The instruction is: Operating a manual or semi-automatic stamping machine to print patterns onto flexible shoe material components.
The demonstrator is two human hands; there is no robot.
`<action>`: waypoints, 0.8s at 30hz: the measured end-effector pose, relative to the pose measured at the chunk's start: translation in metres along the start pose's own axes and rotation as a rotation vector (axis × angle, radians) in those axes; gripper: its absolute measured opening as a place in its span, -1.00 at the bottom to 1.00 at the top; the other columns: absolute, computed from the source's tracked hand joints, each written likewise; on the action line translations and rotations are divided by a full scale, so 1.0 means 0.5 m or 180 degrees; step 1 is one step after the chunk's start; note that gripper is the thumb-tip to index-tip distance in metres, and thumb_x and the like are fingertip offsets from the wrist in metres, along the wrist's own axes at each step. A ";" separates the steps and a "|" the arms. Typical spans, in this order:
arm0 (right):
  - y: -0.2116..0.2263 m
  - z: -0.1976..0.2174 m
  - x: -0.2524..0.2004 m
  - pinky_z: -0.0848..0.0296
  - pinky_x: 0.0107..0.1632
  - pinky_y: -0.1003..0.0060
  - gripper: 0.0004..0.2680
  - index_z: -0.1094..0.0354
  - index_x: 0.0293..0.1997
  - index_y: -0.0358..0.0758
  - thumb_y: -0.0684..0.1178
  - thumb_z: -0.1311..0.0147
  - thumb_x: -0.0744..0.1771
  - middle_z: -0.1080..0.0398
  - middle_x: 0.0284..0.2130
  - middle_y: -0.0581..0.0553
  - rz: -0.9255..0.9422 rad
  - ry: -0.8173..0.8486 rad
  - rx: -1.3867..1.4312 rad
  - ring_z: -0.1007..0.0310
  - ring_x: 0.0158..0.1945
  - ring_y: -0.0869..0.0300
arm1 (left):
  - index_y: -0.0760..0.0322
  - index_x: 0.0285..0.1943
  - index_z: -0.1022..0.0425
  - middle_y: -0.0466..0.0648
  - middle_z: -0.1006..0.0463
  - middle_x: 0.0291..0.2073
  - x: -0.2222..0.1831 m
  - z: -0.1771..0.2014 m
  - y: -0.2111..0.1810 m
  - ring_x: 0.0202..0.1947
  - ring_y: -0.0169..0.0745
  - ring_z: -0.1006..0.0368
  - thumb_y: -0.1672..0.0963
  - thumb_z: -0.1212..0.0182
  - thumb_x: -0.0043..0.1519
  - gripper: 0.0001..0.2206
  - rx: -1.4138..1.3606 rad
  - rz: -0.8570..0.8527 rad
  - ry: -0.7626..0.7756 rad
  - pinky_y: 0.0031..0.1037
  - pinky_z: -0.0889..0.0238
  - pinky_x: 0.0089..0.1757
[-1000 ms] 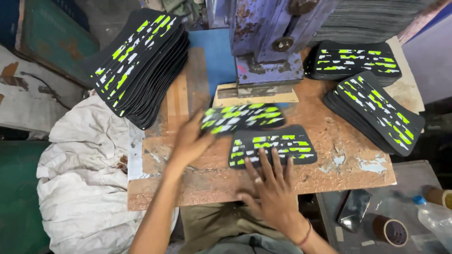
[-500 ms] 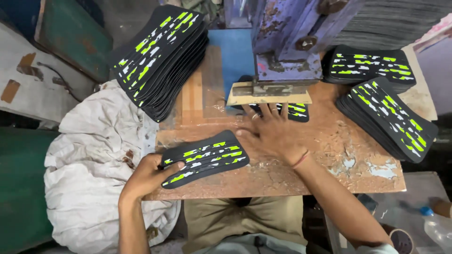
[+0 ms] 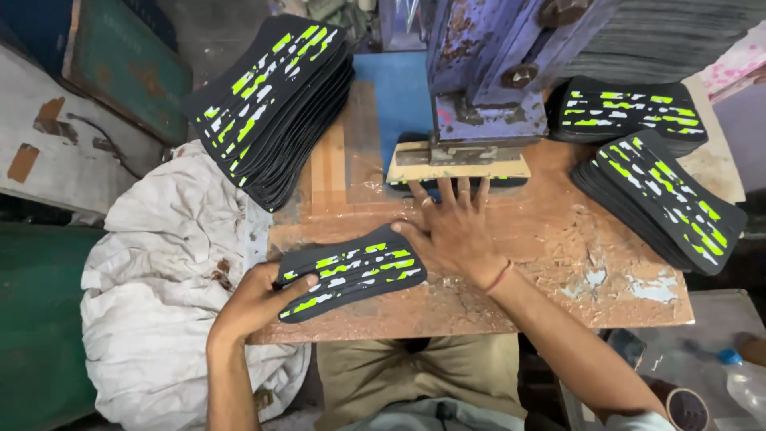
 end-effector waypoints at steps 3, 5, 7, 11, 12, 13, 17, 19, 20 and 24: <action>0.008 0.006 -0.002 0.04 0.24 -0.60 -0.42 -0.22 0.41 -0.09 0.46 0.03 0.33 -0.10 0.25 -0.43 -0.0055 0.0143 0.0010 -0.05 0.31 -0.43 | 0.43 -0.11 -0.67 -0.07 -0.65 -0.33 0.000 0.002 -0.013 -0.33 -0.44 -0.49 0.10 -0.33 0.21 -0.75 0.0008 -0.0121 -0.0013 -0.51 -0.41 -0.31; 0.018 0.000 -0.003 0.04 0.23 -0.60 -0.42 -0.22 0.43 -0.08 0.45 0.03 0.33 -0.11 0.24 -0.45 -0.0061 0.0246 0.0077 -0.05 0.30 -0.43 | 0.44 -0.10 -0.67 -0.07 -0.64 -0.32 0.000 0.003 -0.022 -0.32 -0.44 -0.49 0.10 -0.33 0.21 -0.75 0.0049 -0.0188 -0.0038 -0.51 -0.40 -0.30; 0.020 -0.008 0.001 0.04 0.25 -0.59 -0.45 -0.23 0.42 0.00 0.45 0.04 0.33 -0.12 0.21 -0.44 -0.0178 0.0249 0.0059 -0.05 0.29 -0.44 | 0.42 -0.10 -0.66 -0.07 -0.62 -0.31 0.002 0.003 -0.021 -0.32 -0.43 -0.48 0.10 -0.34 0.20 -0.75 0.0125 -0.0063 -0.0046 -0.49 -0.40 -0.31; 0.013 -0.016 -0.003 0.06 0.28 -0.59 -0.47 -0.22 0.42 0.02 0.45 0.06 0.35 -0.10 0.23 -0.45 -0.0296 0.0282 0.0071 -0.03 0.31 -0.46 | 0.43 -0.10 -0.65 -0.06 -0.63 -0.32 0.004 0.002 -0.009 -0.33 -0.42 -0.48 0.11 -0.34 0.19 -0.76 0.0160 -0.0346 -0.0020 -0.49 -0.41 -0.28; 0.011 -0.009 -0.007 0.07 0.28 -0.56 -0.47 -0.20 0.42 0.00 0.42 0.04 0.34 -0.07 0.28 -0.47 -0.0248 0.0251 0.0098 0.03 0.33 -0.48 | 0.44 -0.10 -0.65 -0.07 -0.62 -0.32 0.005 0.001 -0.008 -0.31 -0.42 -0.48 0.11 -0.34 0.20 -0.77 0.0149 -0.0439 -0.0021 -0.49 -0.41 -0.27; 0.013 -0.005 -0.010 0.09 0.28 -0.54 -0.47 -0.19 0.42 -0.01 0.40 0.03 0.34 -0.04 0.32 -0.49 -0.0188 0.0221 0.0139 0.08 0.36 -0.50 | 0.44 -0.10 -0.65 -0.08 -0.62 -0.31 0.001 0.003 -0.006 -0.30 -0.42 -0.48 0.12 -0.34 0.21 -0.78 0.0140 -0.0521 -0.0039 -0.50 -0.40 -0.25; 0.011 0.057 -0.069 0.08 0.41 -0.31 -0.49 -0.11 0.46 -0.23 0.23 0.00 0.37 -0.05 0.38 -0.45 0.0156 0.0191 0.0911 0.07 0.48 -0.31 | 0.38 0.00 -0.62 -0.13 -0.65 -0.35 -0.008 0.005 0.010 -0.32 -0.46 -0.45 0.13 -0.32 0.22 -0.75 -0.0153 -0.0288 -0.0352 -0.51 -0.40 -0.26; 0.005 0.075 -0.111 0.03 0.44 -0.05 -0.51 -0.09 0.41 -0.37 0.09 -0.05 0.36 -0.14 0.36 -0.39 0.0098 0.0567 0.1388 -0.08 0.43 -0.21 | 0.41 0.03 -0.61 -0.14 -0.65 -0.32 -0.013 0.024 0.000 -0.28 -0.47 -0.44 0.13 -0.31 0.24 -0.74 -0.0369 -0.0717 -0.0756 -0.53 -0.37 -0.21; 0.003 0.077 -0.127 0.03 0.44 -0.05 -0.51 -0.09 0.41 -0.37 0.09 -0.05 0.36 -0.14 0.36 -0.39 0.0138 0.0539 0.1383 -0.08 0.43 -0.21 | 0.41 0.03 -0.61 -0.14 -0.65 -0.32 0.002 0.048 -0.018 -0.28 -0.47 -0.44 0.13 -0.31 0.24 -0.74 -0.0363 -0.0747 -0.0794 -0.53 -0.37 -0.21; -0.043 0.093 -0.201 -0.10 0.44 0.05 -0.70 -0.37 0.19 -0.36 -0.06 -0.03 0.35 -0.41 0.18 -0.29 -0.0327 0.0229 0.1758 -0.28 0.37 -0.12 | 0.39 0.10 -0.58 -0.02 -0.53 -0.30 0.016 0.190 -0.177 -0.33 -0.33 -0.39 0.13 -0.35 0.30 -0.74 0.0093 -0.0942 -0.2390 -0.45 -0.28 -0.25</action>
Point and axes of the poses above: each hand's wrist, its own x-axis towards the middle knuckle, its own z-axis out of the back of the hand, y = z × x, the point moved 8 cm from there along x, towards the middle knuckle
